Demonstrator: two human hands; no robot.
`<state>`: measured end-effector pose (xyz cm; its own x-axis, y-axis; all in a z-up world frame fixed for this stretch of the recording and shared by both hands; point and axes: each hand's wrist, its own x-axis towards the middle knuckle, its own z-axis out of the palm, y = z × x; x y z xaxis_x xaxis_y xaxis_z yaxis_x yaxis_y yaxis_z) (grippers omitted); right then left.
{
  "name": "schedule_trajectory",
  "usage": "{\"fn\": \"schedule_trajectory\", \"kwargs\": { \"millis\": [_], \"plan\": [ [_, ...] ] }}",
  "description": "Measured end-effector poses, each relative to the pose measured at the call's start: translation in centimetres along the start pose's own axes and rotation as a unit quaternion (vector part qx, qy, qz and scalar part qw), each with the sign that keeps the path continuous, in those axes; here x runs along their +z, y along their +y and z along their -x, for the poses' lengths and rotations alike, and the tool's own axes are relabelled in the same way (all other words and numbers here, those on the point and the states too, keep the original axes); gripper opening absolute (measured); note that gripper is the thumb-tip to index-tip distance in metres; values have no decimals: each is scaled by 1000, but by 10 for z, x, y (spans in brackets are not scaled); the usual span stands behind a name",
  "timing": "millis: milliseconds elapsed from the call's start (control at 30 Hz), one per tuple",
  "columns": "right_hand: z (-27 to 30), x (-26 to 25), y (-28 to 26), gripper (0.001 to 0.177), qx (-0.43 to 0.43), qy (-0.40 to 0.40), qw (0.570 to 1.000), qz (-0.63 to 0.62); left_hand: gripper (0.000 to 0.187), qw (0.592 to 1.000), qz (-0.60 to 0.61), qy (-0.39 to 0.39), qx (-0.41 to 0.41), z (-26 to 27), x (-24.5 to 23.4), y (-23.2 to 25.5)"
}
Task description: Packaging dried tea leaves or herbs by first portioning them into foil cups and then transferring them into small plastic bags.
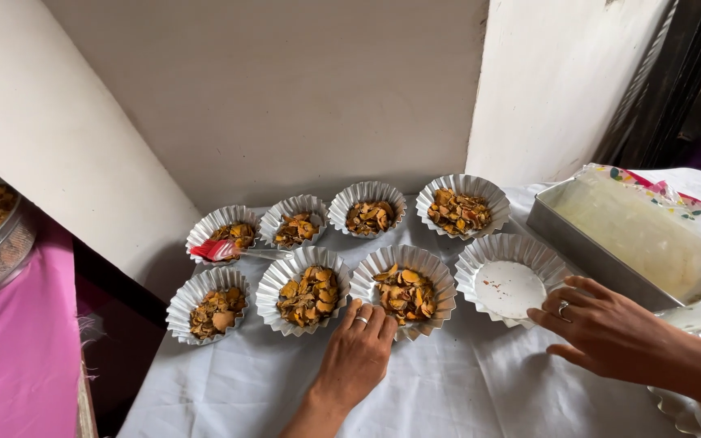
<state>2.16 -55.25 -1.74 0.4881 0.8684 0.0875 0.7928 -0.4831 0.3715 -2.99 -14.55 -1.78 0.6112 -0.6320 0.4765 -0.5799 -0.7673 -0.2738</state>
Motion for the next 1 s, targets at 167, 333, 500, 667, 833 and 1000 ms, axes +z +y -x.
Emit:
{"fn": "schedule_trajectory", "kwargs": {
  "millis": [167,333,500,667,833,1000],
  "plan": [
    [-4,-39,-7,70,34,105,994,-16,49,996,90,1,-21,2,-9,-6],
    [-9,-69,-34,63,24,162,985,-52,18,978,89,101,-162,-7,-26,-71],
    [-18,-59,-40,60,37,142,989,12,61,910,-3,-153,-386,13,3,-173],
    [-26,-24,-24,36,52,149,987,28,48,911,-2,-175,-374,19,26,-194],
    [-25,-20,-24,34,41,87,994,-41,50,931,-46,-163,-323,20,38,-205],
    [-24,-46,-25,36,69,151,986,-19,45,928,-68,-203,-306,15,33,-214]
  ]
}}
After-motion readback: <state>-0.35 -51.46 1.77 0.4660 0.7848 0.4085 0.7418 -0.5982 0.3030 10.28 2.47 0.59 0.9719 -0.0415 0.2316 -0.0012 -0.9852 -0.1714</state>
